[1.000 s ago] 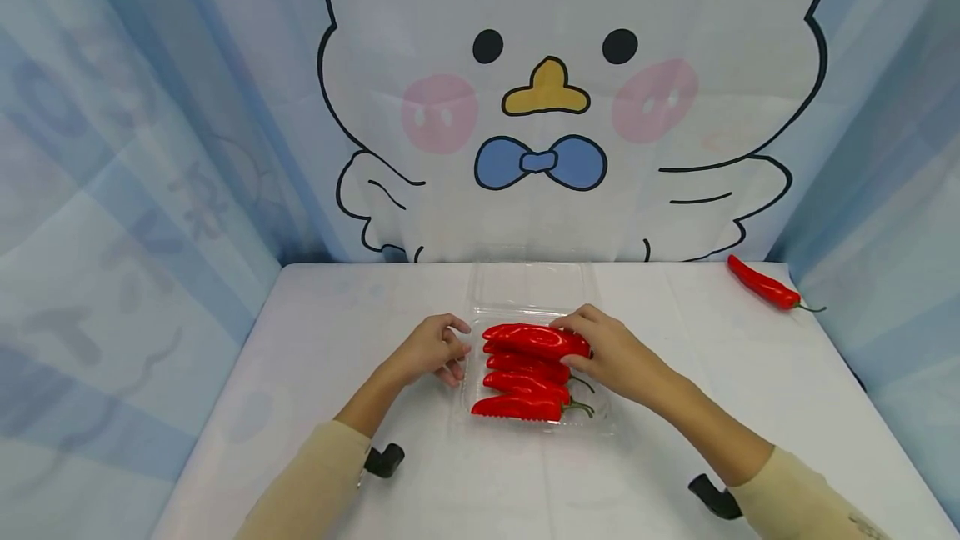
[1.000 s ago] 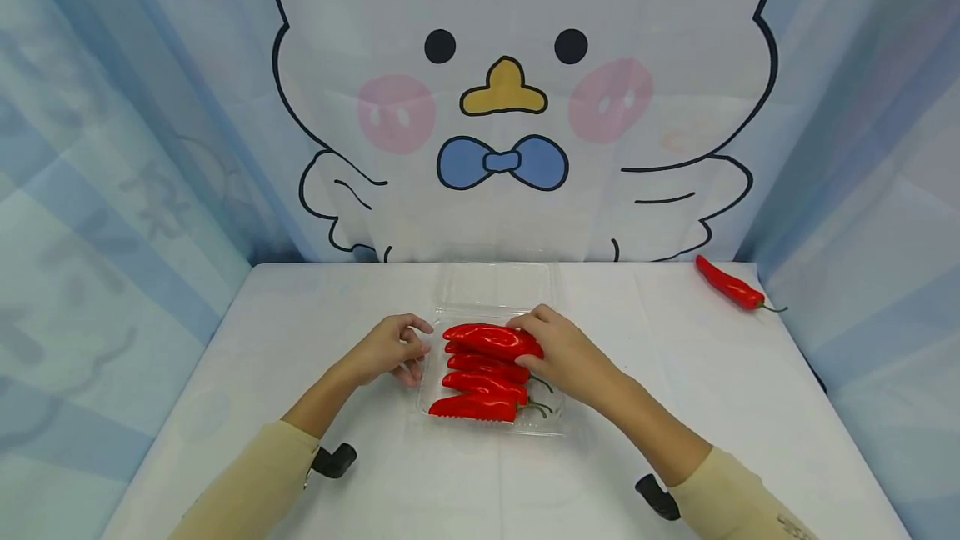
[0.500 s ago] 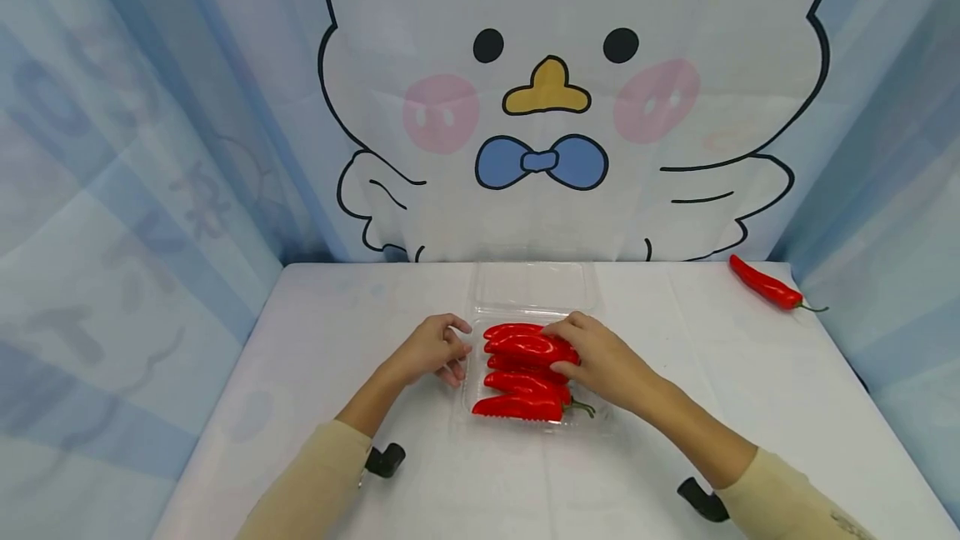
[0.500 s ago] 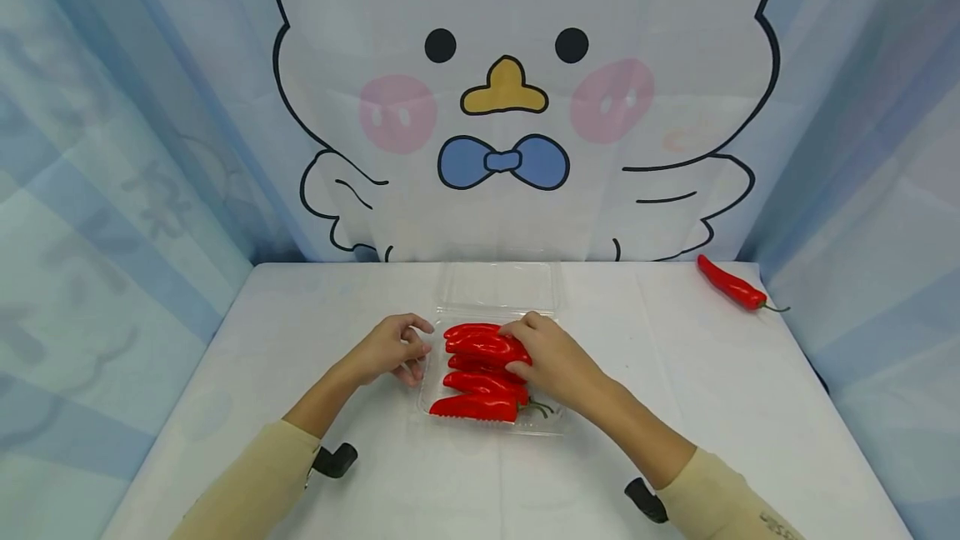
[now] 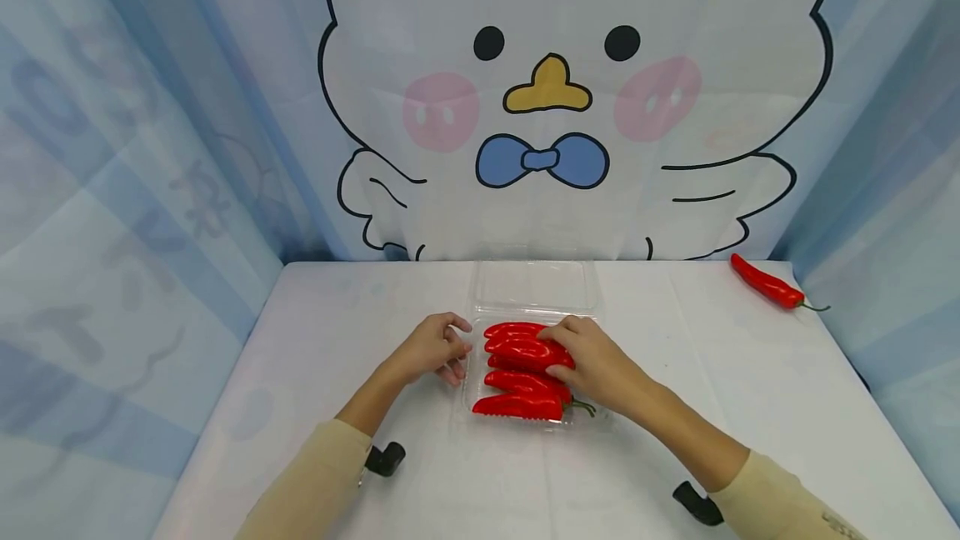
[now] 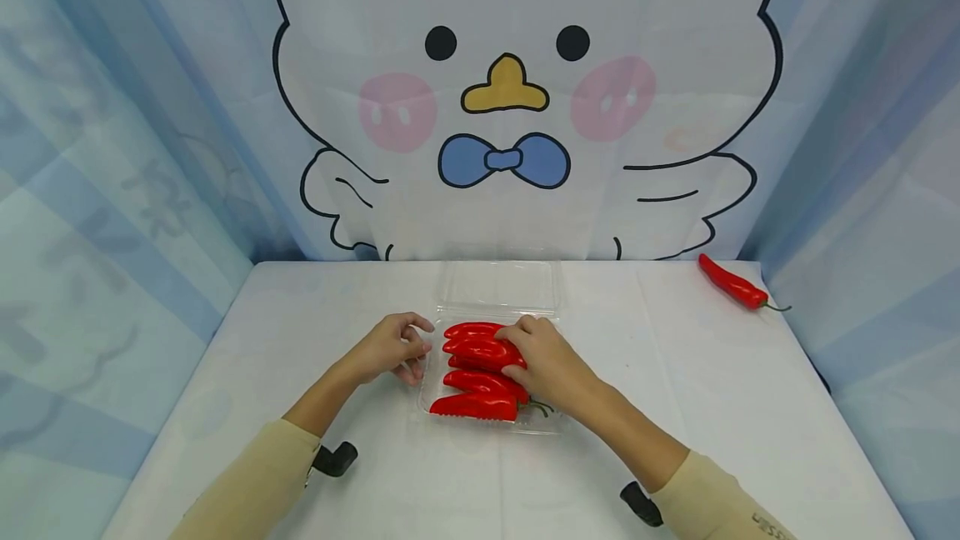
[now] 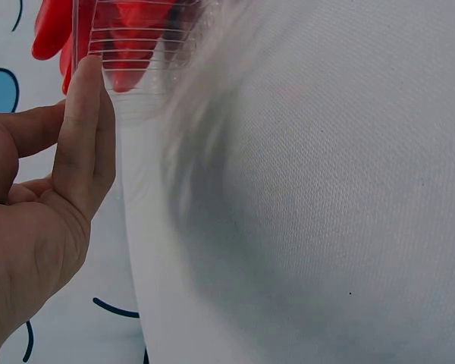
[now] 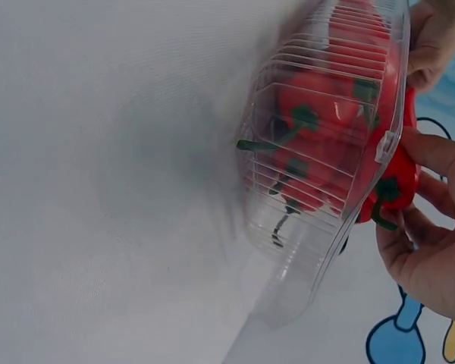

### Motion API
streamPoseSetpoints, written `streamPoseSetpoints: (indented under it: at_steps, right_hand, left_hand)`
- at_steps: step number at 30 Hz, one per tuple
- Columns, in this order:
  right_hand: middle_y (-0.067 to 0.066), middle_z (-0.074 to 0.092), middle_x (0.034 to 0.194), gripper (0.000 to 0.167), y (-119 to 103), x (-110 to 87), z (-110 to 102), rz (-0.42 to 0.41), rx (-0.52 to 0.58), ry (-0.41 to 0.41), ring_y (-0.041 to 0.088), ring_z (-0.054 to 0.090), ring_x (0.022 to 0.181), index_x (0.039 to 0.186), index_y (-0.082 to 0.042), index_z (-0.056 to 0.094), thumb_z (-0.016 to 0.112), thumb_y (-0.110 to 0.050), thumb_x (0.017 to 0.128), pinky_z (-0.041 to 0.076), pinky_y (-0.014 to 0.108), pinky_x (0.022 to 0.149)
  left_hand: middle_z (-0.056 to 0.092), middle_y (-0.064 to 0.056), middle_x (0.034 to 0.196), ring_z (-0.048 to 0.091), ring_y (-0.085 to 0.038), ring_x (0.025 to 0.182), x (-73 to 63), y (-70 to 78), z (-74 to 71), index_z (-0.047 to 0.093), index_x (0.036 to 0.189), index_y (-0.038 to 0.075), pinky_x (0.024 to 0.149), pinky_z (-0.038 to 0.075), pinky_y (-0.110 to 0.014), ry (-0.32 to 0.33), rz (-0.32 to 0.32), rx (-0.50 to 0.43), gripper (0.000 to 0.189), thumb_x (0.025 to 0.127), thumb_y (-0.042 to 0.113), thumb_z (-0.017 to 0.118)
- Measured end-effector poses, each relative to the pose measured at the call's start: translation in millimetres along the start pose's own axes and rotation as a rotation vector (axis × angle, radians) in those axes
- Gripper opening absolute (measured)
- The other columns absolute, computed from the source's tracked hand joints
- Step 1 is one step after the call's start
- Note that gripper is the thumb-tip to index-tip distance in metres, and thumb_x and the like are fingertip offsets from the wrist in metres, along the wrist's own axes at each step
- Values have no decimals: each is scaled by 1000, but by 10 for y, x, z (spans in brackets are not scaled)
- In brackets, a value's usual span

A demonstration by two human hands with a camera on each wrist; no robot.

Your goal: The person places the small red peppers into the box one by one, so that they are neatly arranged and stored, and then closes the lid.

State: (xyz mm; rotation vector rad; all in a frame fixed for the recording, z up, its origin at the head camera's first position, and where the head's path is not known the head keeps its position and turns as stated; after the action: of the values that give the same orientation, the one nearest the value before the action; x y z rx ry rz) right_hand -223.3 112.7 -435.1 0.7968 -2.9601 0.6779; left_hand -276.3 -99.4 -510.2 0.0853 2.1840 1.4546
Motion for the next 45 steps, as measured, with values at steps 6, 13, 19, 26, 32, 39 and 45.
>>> streamPoseSetpoints:
  at_steps: [6,13,19,26,32,39,45]
  right_hand:
    - [8,64,118,54,-1,-6,20,11,-4,1,24,59,110,131,-10,66,88,-16,82,65,35,84]
    - [8,63,114,53,-10,1,27,15,-5,14,21,59,106,129,-8,67,89,-15,81,65,32,82]
    - [6,61,111,54,-26,4,48,4,-5,10,19,58,104,129,-7,68,90,-14,80,64,28,79]
    - [6,61,111,55,-21,5,78,10,-1,11,19,58,104,129,-8,69,90,-14,79,63,26,78]
    - [5,61,108,55,-31,10,98,15,-25,23,19,58,102,127,-8,69,92,-16,77,63,27,77]
    - [4,60,105,55,-47,4,98,-5,-62,53,18,56,100,125,-8,70,93,-18,76,62,25,76]
    - [4,60,104,54,-66,0,89,-28,-72,74,17,55,99,124,-7,71,93,-18,76,61,24,74]
  left_hand:
    - [67,-14,86,70,-20,59,2,-4,-3,56,132,1,57,64,-33,3,0,2,35,99,8,68]
    - [67,-14,86,70,-20,59,1,-5,-4,56,131,1,58,64,-33,2,0,1,35,99,8,68]
    - [67,-14,86,70,-20,58,1,0,2,56,130,1,57,64,-33,-4,2,-4,34,99,8,68]
    - [67,-14,85,69,-20,58,-10,4,9,56,130,0,57,64,-33,-6,6,-10,34,99,7,68]
    - [67,-14,86,69,-20,58,-19,6,2,56,131,0,57,64,-33,0,4,-11,34,99,6,67]
    - [67,-14,86,69,-20,58,-9,-8,-2,56,131,1,57,64,-33,5,1,-4,34,99,7,68]
    - [67,-14,86,70,-20,58,-3,-5,-4,56,131,1,57,64,-33,5,3,3,34,99,9,68]
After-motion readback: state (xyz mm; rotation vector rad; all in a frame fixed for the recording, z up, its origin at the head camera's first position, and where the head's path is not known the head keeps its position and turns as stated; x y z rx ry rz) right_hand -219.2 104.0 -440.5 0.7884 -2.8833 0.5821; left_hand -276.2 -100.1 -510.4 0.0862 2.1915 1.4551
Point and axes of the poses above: each hand's wrist, its own x-axis towards the middle knuckle, its own z-axis out of the palm, y = z × x, the point moved 9 cm from there along x, towards the middle knuckle
